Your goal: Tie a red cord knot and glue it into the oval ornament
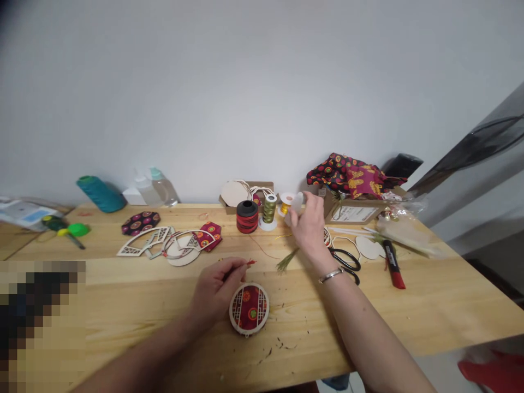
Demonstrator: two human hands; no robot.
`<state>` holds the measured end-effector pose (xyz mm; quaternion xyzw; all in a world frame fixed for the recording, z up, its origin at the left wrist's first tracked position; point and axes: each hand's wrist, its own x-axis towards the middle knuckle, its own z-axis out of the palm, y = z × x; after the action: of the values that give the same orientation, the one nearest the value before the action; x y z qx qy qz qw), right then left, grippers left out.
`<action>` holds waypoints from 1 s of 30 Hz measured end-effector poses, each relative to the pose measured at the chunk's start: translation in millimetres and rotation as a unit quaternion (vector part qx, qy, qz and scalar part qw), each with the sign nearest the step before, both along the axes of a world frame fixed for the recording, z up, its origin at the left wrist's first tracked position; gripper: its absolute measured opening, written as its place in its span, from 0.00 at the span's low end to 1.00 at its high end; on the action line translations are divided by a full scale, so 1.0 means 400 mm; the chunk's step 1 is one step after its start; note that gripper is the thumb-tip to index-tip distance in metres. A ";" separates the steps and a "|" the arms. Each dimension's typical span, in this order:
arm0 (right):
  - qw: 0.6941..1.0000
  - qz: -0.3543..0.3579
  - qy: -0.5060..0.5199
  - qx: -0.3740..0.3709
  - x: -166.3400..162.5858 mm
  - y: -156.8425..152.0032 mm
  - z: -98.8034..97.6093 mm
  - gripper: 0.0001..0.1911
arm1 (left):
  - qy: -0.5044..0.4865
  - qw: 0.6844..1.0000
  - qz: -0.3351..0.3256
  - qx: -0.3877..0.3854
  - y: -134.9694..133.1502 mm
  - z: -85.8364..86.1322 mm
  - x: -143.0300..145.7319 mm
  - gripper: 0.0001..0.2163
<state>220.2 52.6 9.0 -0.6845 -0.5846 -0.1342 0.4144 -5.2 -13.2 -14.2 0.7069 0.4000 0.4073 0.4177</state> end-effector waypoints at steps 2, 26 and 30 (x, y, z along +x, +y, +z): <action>0.997 0.072 0.001 -0.014 -0.032 0.005 0.020 0.24 | 0.003 1.000 -0.001 -0.001 0.001 0.001 0.000 0.08; 0.979 0.138 -0.016 -0.146 0.016 -0.072 0.091 0.23 | -0.043 0.998 0.037 0.018 0.042 0.005 -0.008 0.07; 0.977 0.156 -0.010 -0.148 0.021 -0.076 0.092 0.24 | 0.075 0.981 0.040 0.175 0.067 0.087 -0.015 0.08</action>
<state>228.4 22.1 45.8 -0.6371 -0.7019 0.0131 0.3183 -11.4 13.5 20.8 0.7812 0.3802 0.4333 0.2396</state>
